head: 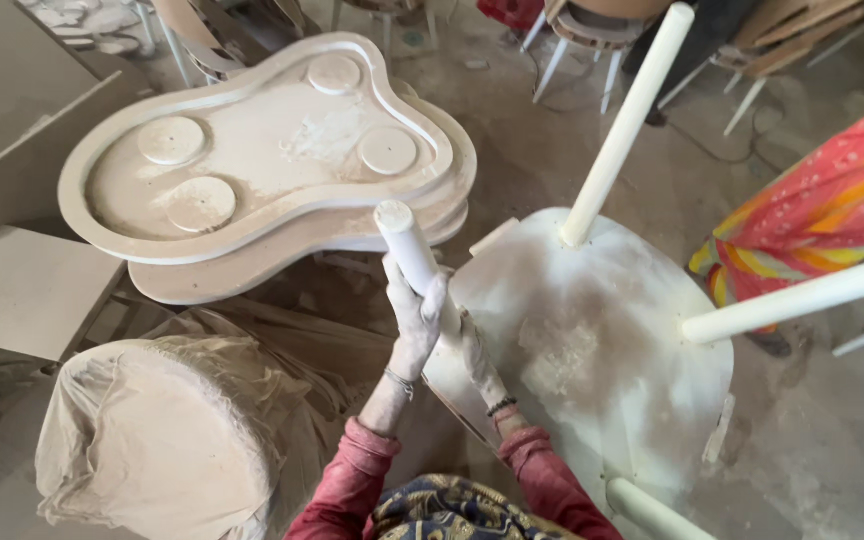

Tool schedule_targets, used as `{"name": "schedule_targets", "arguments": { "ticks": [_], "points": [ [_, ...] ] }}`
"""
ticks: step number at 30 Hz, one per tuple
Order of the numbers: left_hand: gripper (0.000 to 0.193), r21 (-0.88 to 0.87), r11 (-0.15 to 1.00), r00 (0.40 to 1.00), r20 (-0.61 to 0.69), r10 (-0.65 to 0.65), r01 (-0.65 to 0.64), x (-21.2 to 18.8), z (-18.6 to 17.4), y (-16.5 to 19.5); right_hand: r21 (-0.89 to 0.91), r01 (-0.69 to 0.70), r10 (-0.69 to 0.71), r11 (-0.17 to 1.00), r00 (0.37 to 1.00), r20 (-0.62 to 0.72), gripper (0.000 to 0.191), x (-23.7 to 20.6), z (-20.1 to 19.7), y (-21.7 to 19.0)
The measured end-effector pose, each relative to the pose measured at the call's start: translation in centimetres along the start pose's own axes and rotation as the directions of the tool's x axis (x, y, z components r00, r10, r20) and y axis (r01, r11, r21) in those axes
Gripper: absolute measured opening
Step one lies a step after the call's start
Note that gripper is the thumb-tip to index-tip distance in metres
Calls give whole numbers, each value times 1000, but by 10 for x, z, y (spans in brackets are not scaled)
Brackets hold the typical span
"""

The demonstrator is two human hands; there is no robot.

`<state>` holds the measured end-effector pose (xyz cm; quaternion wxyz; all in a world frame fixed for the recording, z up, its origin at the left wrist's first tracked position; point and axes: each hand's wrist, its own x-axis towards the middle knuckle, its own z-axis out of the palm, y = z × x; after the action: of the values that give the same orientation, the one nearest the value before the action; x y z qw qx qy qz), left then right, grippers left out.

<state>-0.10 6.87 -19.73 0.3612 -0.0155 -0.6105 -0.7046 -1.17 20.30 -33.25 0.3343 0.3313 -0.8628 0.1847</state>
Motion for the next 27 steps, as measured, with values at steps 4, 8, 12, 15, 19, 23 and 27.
{"name": "schedule_targets", "arguments": {
  "ticks": [4, 8, 12, 15, 19, 23, 27],
  "points": [
    [58, -103, 993, 996, 55, 71, -65, 60, -9, 66, 727, -661, 492, 186, 703, 513, 40, 10, -6, -5],
    [64, -133, 990, 995, 88, 52, -40, 63, -12, 68, 477, -511, 371, 715, 856, 360, 37, 9, -1, -4],
    [74, 2, 993, 991, 58, -119, 119, 4, -5, 11, 730, -668, 466, 145, 697, 546, 45, 1, 6, -4],
    [79, -1, 970, 961, 134, -240, 243, -35, -13, -24, 732, -669, 453, 130, 697, 556, 47, -4, 7, -5],
    [63, -15, 963, 934, 248, -257, 269, -23, -21, -11, 734, -624, 446, 269, 756, 479, 50, 5, 1, -6],
    [43, -118, 990, 980, 188, -59, 82, 52, -15, 56, 731, -681, 482, -45, 626, 613, 52, 18, -3, -14],
    [59, -52, 987, 983, 93, 157, -152, 95, -7, 100, 677, -643, 473, -358, 501, 725, 54, 28, -5, -21]
  ]
}}
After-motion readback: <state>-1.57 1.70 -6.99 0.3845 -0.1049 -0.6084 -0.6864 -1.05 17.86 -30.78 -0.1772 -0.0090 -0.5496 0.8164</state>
